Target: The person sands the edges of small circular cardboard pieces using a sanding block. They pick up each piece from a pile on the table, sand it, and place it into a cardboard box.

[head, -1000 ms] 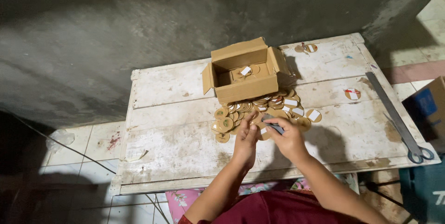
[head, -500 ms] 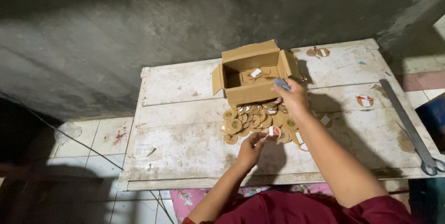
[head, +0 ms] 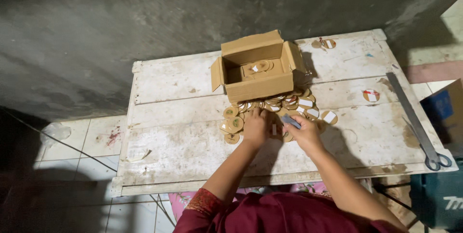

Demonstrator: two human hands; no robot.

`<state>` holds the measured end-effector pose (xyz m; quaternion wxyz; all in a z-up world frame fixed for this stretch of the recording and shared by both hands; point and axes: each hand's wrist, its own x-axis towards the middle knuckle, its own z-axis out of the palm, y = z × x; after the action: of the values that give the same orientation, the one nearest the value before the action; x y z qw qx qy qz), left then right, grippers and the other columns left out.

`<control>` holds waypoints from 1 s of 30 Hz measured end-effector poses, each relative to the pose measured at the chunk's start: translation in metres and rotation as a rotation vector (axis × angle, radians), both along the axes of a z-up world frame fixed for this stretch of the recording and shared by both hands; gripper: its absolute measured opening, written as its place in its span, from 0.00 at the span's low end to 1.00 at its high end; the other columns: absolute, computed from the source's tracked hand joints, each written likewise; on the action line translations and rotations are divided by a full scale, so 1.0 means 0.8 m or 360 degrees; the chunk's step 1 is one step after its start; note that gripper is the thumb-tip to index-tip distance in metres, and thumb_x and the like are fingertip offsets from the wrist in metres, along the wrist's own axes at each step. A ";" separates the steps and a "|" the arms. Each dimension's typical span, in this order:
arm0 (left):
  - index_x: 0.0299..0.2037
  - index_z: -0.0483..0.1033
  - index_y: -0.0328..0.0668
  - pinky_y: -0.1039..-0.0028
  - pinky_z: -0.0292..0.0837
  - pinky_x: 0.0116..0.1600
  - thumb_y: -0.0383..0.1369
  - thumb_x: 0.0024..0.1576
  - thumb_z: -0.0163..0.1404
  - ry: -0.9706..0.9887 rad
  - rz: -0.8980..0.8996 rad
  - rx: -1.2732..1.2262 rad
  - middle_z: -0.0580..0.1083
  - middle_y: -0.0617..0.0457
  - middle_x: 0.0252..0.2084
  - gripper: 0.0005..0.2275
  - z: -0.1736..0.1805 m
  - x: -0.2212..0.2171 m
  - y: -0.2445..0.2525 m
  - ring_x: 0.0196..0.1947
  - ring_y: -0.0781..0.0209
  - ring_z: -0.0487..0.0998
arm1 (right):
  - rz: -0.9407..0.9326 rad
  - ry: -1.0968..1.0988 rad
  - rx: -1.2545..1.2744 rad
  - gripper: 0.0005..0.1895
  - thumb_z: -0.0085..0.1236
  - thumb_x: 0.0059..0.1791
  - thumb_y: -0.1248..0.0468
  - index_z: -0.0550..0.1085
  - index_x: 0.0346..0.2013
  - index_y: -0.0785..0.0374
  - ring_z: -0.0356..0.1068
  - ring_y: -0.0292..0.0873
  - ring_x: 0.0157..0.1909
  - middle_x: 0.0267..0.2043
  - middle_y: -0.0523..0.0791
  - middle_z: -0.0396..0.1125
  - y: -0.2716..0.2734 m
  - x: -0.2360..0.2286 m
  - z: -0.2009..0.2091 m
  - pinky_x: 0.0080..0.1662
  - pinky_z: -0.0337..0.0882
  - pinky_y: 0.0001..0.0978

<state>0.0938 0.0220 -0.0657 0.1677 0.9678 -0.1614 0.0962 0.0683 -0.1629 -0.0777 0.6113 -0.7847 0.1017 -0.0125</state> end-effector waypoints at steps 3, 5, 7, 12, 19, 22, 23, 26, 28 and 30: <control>0.45 0.76 0.39 0.65 0.77 0.47 0.32 0.55 0.55 0.0020 -0.0024 0.0128 0.71 0.44 0.46 0.11 -0.060 0.030 -0.006 0.46 0.44 0.77 | -0.0003 0.0033 -0.0046 0.10 0.64 0.45 0.66 0.83 0.41 0.59 0.66 0.37 0.15 0.22 0.47 0.74 0.001 -0.008 0.006 0.21 0.65 0.24; 0.45 0.77 0.35 0.63 0.78 0.47 0.28 0.55 0.53 0.0111 -0.0046 0.0146 0.71 0.42 0.47 0.09 -0.042 0.029 -0.003 0.45 0.42 0.77 | 0.0012 0.0038 -0.0024 0.09 0.65 0.45 0.66 0.83 0.40 0.58 0.65 0.36 0.15 0.22 0.46 0.75 0.003 -0.018 0.023 0.21 0.65 0.23; 0.45 0.78 0.31 0.61 0.80 0.46 0.24 0.56 0.50 0.0199 -0.0067 0.0169 0.71 0.39 0.48 0.09 -0.027 0.025 0.001 0.44 0.40 0.78 | 0.0028 0.0039 0.0004 0.09 0.65 0.44 0.66 0.83 0.40 0.58 0.64 0.35 0.15 0.22 0.46 0.75 0.007 -0.021 0.023 0.21 0.66 0.23; 0.50 0.79 0.46 0.66 0.81 0.42 0.32 0.56 0.52 0.0080 -0.0082 0.0273 0.70 0.48 0.48 0.12 -0.031 0.011 0.013 0.45 0.46 0.78 | 0.0077 0.0029 0.0023 0.09 0.63 0.45 0.65 0.83 0.40 0.57 0.64 0.35 0.16 0.22 0.45 0.76 0.014 -0.025 0.015 0.20 0.64 0.22; 0.46 0.77 0.40 0.71 0.75 0.32 0.26 0.50 0.50 -0.0650 -0.0169 0.0515 0.75 0.48 0.35 0.14 -0.063 -0.018 0.014 0.34 0.48 0.79 | 0.0181 0.0004 -0.0053 0.08 0.63 0.45 0.65 0.83 0.38 0.55 0.64 0.32 0.15 0.23 0.43 0.76 0.013 -0.023 -0.005 0.20 0.63 0.21; 0.46 0.77 0.42 0.71 0.78 0.33 0.25 0.56 0.47 -0.0479 -0.0107 0.0303 0.78 0.48 0.35 0.11 -0.053 -0.027 0.025 0.36 0.50 0.81 | 0.0159 -0.0033 0.0064 0.09 0.60 0.47 0.66 0.81 0.42 0.58 0.64 0.30 0.18 0.24 0.44 0.76 0.011 -0.022 -0.020 0.22 0.64 0.17; 0.45 0.77 0.43 0.68 0.78 0.32 0.25 0.54 0.50 -0.0460 0.0006 0.0132 0.77 0.48 0.31 0.10 -0.097 -0.011 0.034 0.32 0.50 0.81 | 0.0146 -0.0020 0.0149 0.10 0.60 0.48 0.66 0.81 0.43 0.58 0.66 0.29 0.20 0.25 0.43 0.76 0.013 -0.026 -0.007 0.23 0.63 0.15; 0.45 0.77 0.48 0.62 0.77 0.38 0.29 0.50 0.59 -0.0162 0.0252 -0.0398 0.78 0.48 0.31 0.13 -0.086 -0.014 0.050 0.33 0.47 0.81 | 0.0124 -0.0025 0.0275 0.10 0.60 0.49 0.66 0.80 0.44 0.59 0.66 0.28 0.20 0.25 0.44 0.75 0.016 -0.036 0.005 0.22 0.61 0.15; 0.45 0.78 0.52 0.58 0.77 0.46 0.32 0.47 0.65 0.0105 0.0373 -0.0754 0.80 0.48 0.34 0.16 -0.014 -0.038 0.041 0.39 0.44 0.82 | 0.0109 -0.0059 0.0317 0.09 0.60 0.49 0.67 0.79 0.44 0.60 0.64 0.29 0.19 0.24 0.45 0.74 0.019 -0.041 0.022 0.20 0.60 0.17; 0.40 0.80 0.46 0.69 0.77 0.44 0.24 0.54 0.55 0.0226 0.0618 -0.1592 0.81 0.49 0.32 0.07 0.068 -0.082 0.017 0.33 0.53 0.84 | 0.0024 -0.0070 0.0612 0.10 0.62 0.50 0.65 0.78 0.46 0.63 0.60 0.30 0.19 0.30 0.47 0.75 0.024 -0.060 0.050 0.22 0.59 0.18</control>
<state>0.0279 0.0357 -0.0110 0.5975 0.7860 0.0978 0.1251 0.0204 -0.1434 -0.0376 0.7522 -0.6537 0.0830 -0.0055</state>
